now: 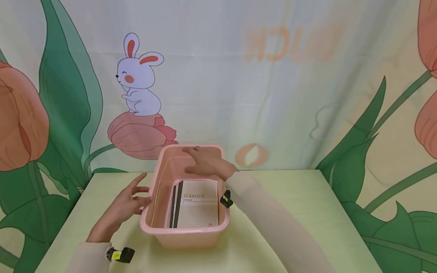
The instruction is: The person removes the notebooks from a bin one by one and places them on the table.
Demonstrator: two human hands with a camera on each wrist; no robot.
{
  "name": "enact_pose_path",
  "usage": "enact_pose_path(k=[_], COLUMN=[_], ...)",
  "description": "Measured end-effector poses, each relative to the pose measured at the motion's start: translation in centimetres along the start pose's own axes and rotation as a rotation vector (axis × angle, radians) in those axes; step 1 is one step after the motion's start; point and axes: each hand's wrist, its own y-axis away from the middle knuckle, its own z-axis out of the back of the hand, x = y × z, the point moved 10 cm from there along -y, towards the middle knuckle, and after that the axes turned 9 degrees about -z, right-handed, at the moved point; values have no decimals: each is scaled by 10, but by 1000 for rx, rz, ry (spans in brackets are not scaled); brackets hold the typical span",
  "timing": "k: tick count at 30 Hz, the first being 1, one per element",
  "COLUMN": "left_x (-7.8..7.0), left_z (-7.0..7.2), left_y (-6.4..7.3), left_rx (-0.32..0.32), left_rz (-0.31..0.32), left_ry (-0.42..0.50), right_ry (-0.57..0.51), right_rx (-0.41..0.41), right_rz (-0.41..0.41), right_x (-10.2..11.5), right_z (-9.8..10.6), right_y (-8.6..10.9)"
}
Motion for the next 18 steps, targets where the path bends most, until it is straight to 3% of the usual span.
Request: enact_pose_path(k=[7, 12, 18], left_x=[3, 5, 14], left_z=[-1, -1, 2], left_y=[3, 5, 10], left_rx=[18, 16, 1], left_rz=[25, 24, 63], left_ry=[14, 24, 21], right_ry=[-117, -226, -219], right_rx=[110, 240, 282], right_rz=[-70, -150, -153], right_x=[-5, -15, -12], right_z=[-24, -59, -98], right_y=[-25, -44, -69])
